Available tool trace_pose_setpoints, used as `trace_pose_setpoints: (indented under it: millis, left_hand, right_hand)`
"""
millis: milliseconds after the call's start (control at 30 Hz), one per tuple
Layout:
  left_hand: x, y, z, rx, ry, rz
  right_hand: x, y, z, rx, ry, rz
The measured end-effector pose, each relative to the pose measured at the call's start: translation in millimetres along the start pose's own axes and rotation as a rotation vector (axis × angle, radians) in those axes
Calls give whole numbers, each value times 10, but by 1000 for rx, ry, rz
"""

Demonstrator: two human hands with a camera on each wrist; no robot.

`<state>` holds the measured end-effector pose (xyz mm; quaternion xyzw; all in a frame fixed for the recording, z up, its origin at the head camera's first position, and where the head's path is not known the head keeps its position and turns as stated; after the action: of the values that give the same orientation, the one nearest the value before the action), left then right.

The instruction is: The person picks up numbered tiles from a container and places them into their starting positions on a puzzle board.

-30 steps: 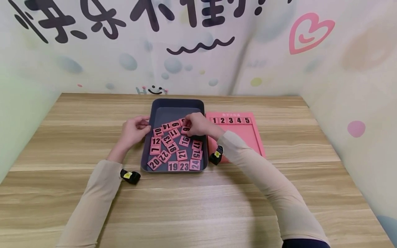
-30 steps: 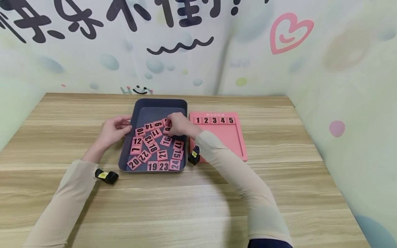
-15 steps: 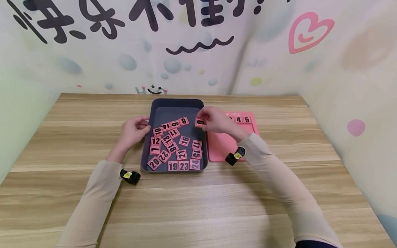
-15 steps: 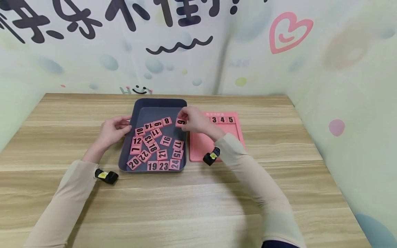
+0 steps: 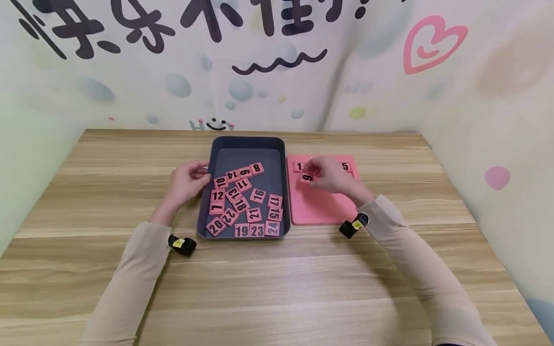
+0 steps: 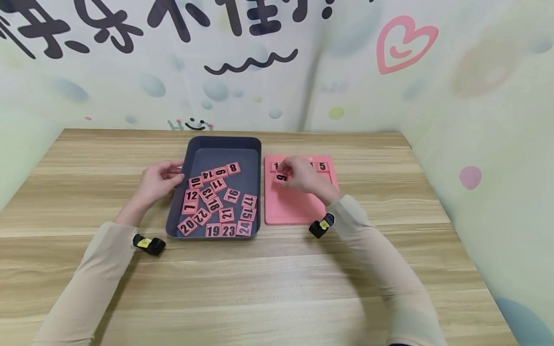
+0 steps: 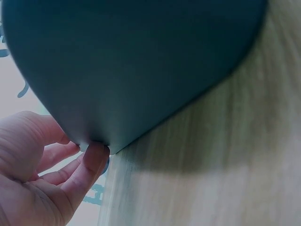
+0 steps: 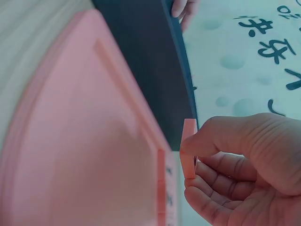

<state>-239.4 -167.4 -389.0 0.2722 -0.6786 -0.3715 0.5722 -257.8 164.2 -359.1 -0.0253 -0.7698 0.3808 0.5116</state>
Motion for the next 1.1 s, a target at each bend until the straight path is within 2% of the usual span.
trace_pose_setpoints:
  millis: [200, 367, 633, 800, 967, 1100]
  left_hand:
    - [-5, -6, 6, -5, 0, -2]
    - [-2, 6, -6, -22, 5, -9]
    - [-6, -2, -7, -16, 8, -9]
    - [-7, -12, 3, -14, 4, -11]
    - [0, -7, 2, -9, 7, -13]
    - [7, 6, -8, -9, 8, -12]
  right_hand:
    - [-72, 125, -12, -18, -11, -13]
    - [-115, 166, -20, 8, -36, -6]
    - [-149, 218, -20, 57, -61, -73]
    - [-145, 218, -33, 74, -34, -97]
    - [-144, 203, -63, -1, 39, -54]
    - [-163, 212, -71, -89, 49, -34]
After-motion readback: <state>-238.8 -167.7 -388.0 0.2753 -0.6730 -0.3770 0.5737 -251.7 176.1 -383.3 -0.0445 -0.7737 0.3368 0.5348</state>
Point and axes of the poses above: each hand's wrist, its own z-axis towards the middle knuckle, its own x-axis out of the back of the hand, y = z × x, the point moved 4 cm from there along z, towards the middle knuckle, and after that the axes turned 10 degrees about -y, right-handed, at the moved point
